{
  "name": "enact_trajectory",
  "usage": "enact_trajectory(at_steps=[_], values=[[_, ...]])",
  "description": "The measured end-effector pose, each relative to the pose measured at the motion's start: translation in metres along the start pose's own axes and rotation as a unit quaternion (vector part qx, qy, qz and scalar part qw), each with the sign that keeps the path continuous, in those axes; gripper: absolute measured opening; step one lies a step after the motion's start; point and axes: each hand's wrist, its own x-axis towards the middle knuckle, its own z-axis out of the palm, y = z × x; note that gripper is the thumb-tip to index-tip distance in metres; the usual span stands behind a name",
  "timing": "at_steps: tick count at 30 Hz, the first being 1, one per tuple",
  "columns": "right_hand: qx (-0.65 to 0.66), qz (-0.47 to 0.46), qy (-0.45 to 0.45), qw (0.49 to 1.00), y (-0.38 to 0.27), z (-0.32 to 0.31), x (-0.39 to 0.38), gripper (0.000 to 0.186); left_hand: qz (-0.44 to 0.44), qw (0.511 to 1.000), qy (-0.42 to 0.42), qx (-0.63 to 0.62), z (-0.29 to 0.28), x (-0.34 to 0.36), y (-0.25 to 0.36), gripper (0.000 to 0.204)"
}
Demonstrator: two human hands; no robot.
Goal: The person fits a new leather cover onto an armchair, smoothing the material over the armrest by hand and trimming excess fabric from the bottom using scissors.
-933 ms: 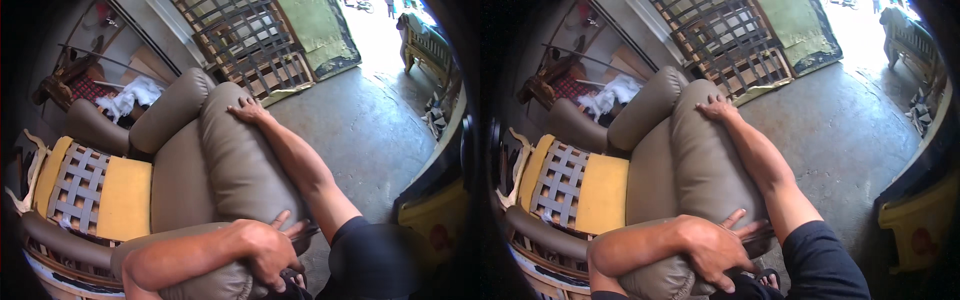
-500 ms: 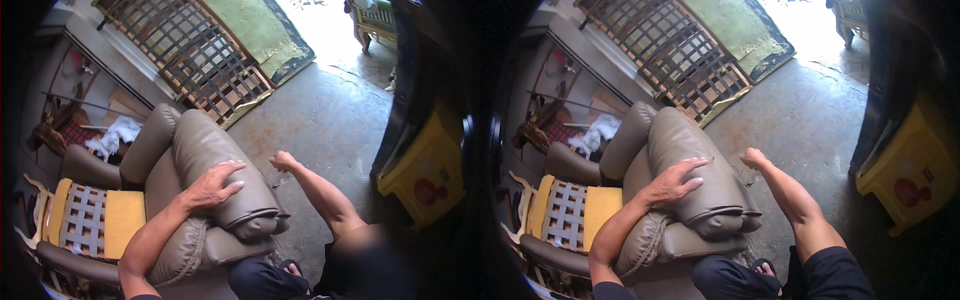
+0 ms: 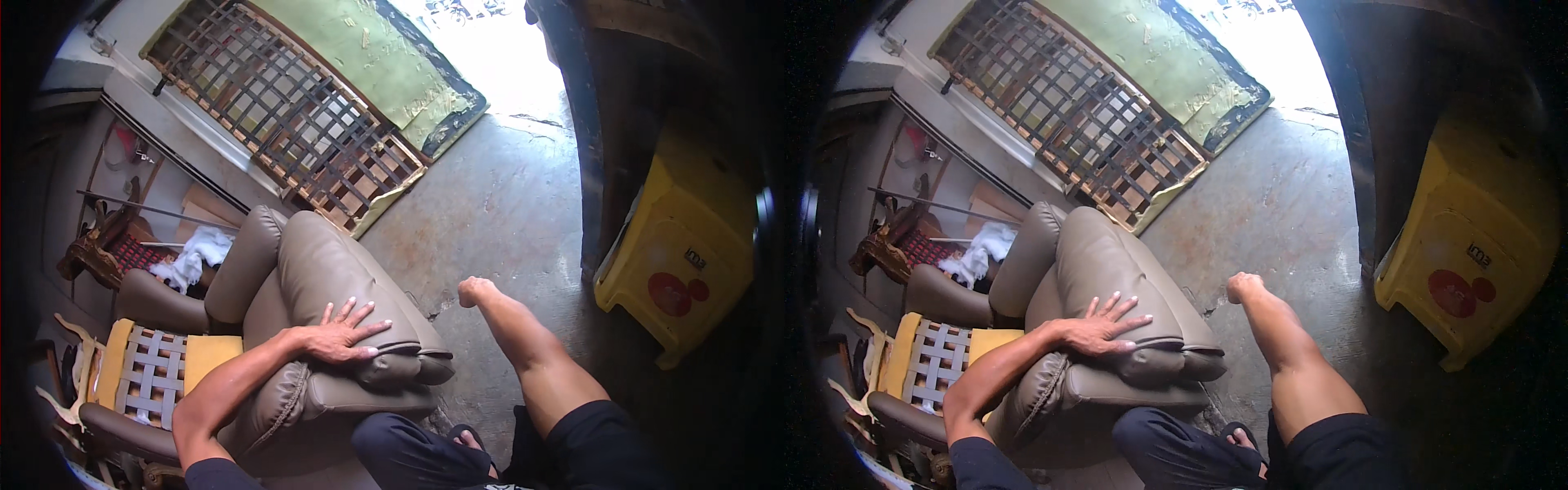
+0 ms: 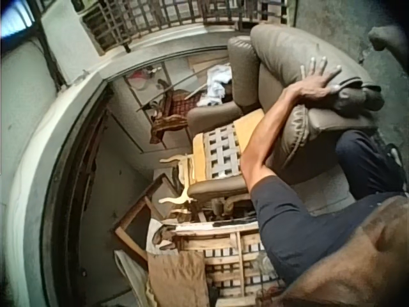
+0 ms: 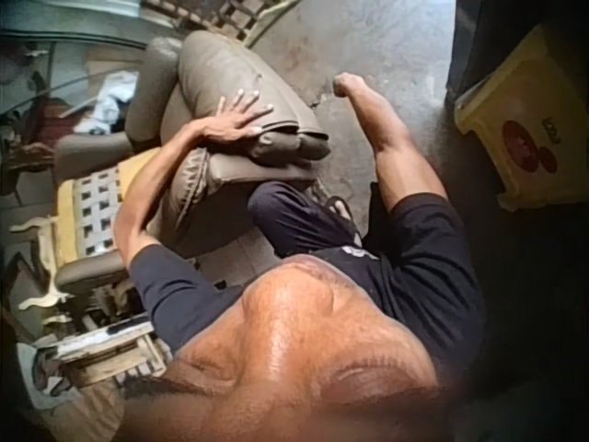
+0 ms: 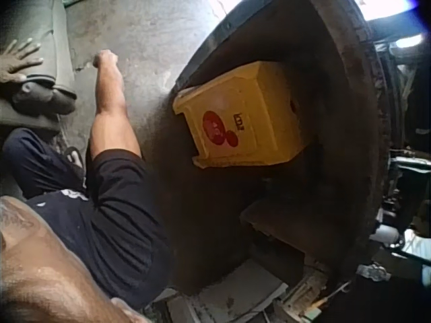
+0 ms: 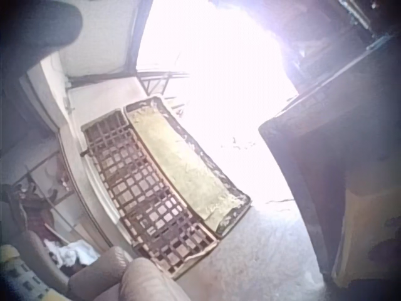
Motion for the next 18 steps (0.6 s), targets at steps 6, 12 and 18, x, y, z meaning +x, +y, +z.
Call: enact_trajectory(at_steps=[6, 12, 18], values=[[-0.011, -0.027, -0.009, 1.000, -0.027, -0.001, 0.000, 0.036, 0.025, 0.984, 0.158, -0.074, -0.012, 0.013, -0.032, 0.066], [-0.019, -0.016, 0.002, 1.000, -0.025, -0.003, -0.012, 0.035, -0.002, 0.997, -0.004, 0.076, 0.000, 0.009, 0.025, 0.083], [-0.022, -0.037, -0.001, 0.999, -0.038, -0.006, -0.023, 0.034, -0.013, 0.997, -0.024, 0.076, 0.007, 0.004, 0.019, 0.087]])
